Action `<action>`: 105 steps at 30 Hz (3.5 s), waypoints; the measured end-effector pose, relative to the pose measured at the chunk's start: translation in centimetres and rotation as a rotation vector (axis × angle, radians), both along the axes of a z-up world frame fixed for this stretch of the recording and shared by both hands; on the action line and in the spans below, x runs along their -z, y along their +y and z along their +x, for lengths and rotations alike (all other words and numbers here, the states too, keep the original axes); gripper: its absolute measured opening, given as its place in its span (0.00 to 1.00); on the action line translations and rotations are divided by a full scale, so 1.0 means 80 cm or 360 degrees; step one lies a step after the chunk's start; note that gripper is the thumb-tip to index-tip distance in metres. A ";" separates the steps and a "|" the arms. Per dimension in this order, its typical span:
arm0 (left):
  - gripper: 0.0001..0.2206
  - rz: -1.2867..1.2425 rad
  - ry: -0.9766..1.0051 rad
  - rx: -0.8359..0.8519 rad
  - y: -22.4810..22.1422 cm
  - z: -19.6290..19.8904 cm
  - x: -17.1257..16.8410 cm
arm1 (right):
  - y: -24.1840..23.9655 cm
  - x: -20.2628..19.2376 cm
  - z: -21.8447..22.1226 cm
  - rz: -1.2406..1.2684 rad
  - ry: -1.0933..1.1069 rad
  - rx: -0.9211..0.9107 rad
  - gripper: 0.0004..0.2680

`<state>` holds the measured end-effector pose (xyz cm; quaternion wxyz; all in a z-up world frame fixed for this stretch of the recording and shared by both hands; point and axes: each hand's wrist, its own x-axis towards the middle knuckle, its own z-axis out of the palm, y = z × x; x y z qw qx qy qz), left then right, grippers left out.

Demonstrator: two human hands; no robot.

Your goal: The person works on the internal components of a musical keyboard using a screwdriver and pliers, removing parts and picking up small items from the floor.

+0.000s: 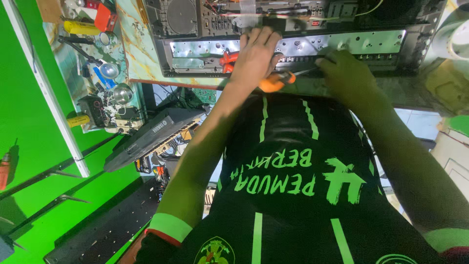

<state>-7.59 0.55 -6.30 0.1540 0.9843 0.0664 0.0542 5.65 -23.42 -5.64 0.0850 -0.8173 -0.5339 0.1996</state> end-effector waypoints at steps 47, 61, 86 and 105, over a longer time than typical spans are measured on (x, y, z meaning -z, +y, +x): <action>0.12 -0.0955 -0.0404 -0.0531 -0.026 -0.054 -0.032 | -0.016 -0.001 0.013 0.0455 0.0781 0.0416 0.08; 0.26 0.0386 0.0244 -0.0254 -0.026 -0.031 0.013 | 0.018 0.010 -0.032 0.0856 0.0563 0.0232 0.11; 0.28 0.0360 0.0122 -0.0291 -0.009 -0.016 0.022 | 0.081 0.053 -0.020 0.1148 0.0578 0.0277 0.05; 0.26 0.0328 0.0162 -0.0312 -0.009 -0.012 0.018 | 0.078 0.050 -0.017 0.0894 0.0734 0.0374 0.05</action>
